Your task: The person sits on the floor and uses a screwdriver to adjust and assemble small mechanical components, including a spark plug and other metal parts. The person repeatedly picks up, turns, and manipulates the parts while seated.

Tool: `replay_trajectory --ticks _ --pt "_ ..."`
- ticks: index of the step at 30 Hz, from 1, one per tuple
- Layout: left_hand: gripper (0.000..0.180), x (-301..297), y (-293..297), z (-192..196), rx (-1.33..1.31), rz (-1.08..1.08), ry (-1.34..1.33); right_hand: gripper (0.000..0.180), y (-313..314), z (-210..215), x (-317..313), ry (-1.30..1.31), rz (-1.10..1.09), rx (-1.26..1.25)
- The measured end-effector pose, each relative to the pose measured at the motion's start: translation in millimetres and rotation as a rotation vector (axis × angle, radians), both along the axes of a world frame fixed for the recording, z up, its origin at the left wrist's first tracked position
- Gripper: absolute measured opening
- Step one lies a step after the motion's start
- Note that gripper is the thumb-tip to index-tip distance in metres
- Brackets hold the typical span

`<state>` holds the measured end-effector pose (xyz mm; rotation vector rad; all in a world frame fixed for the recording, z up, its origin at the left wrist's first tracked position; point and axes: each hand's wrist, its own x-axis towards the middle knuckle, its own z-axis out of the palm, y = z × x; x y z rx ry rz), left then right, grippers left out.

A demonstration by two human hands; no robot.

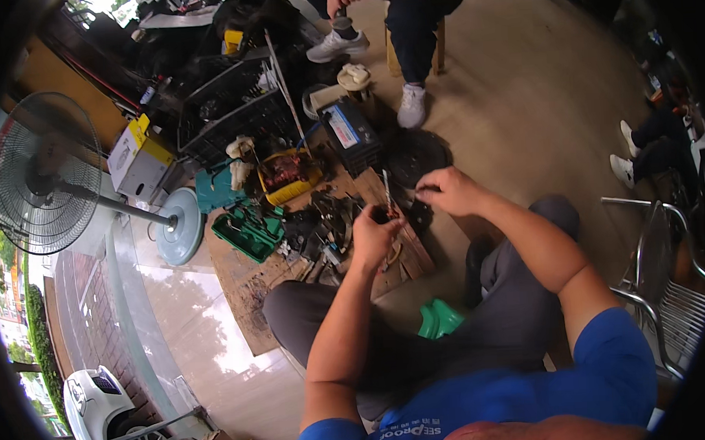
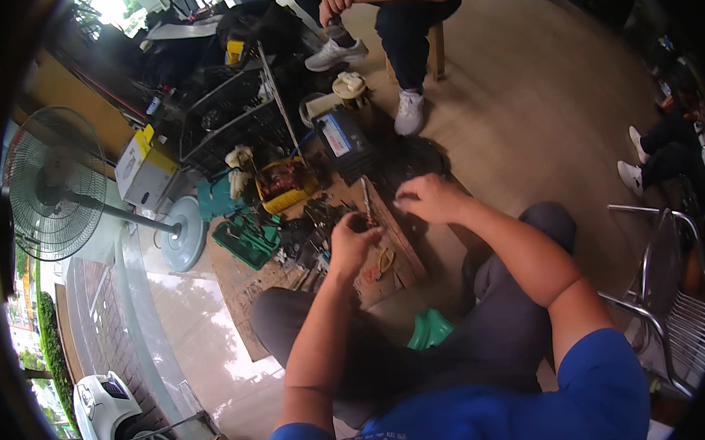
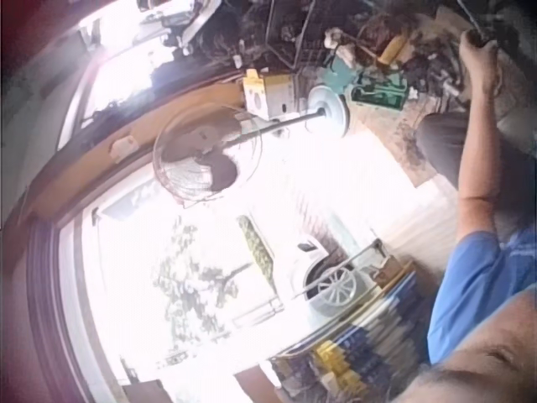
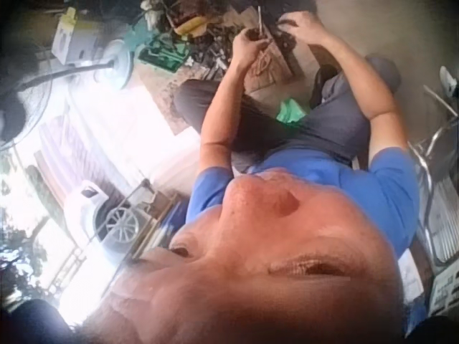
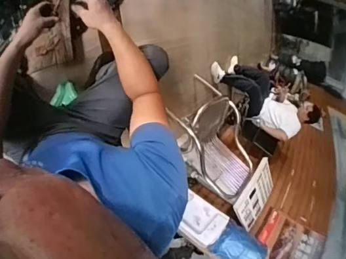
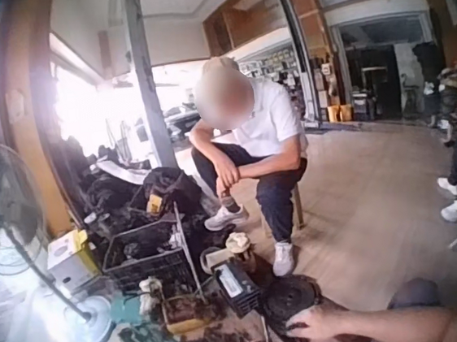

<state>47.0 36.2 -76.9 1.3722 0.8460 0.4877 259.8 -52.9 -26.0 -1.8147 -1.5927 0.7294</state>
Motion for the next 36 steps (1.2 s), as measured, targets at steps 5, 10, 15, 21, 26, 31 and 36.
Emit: replay_trajectory --ticks 5,10,15,21,26,31,36 --pt "0.035 -0.3 9.5 4.7 0.015 0.160 -0.114 0.021 1.7 14.4 3.7 0.013 0.014 0.173" --pt "0.021 -4.2 19.6 6.7 -0.401 0.361 -0.533 0.021 -6.0 20.2 4.9 -0.049 0.083 0.154" --pt "0.015 -27.0 47.6 0.1 -0.599 0.391 -0.776 0.024 -6.1 23.3 1.2 -0.196 0.086 0.116" --pt "0.021 -28.1 44.7 7.2 -0.607 0.400 -0.875 0.022 -1.7 28.3 13.5 -0.218 0.007 0.130" --pt "0.022 -37.3 54.2 12.1 -0.563 0.379 -0.934 0.022 -0.8 31.0 25.0 -0.238 -0.110 0.070" --pt "0.020 -31.6 44.5 26.8 -0.394 0.370 -0.857 0.023 -4.1 22.2 34.1 -0.267 -0.107 0.033" --pt "0.019 -24.5 37.0 15.3 -0.326 0.376 -0.656 0.039 -7.8 5.7 34.5 -0.412 0.035 -0.140"
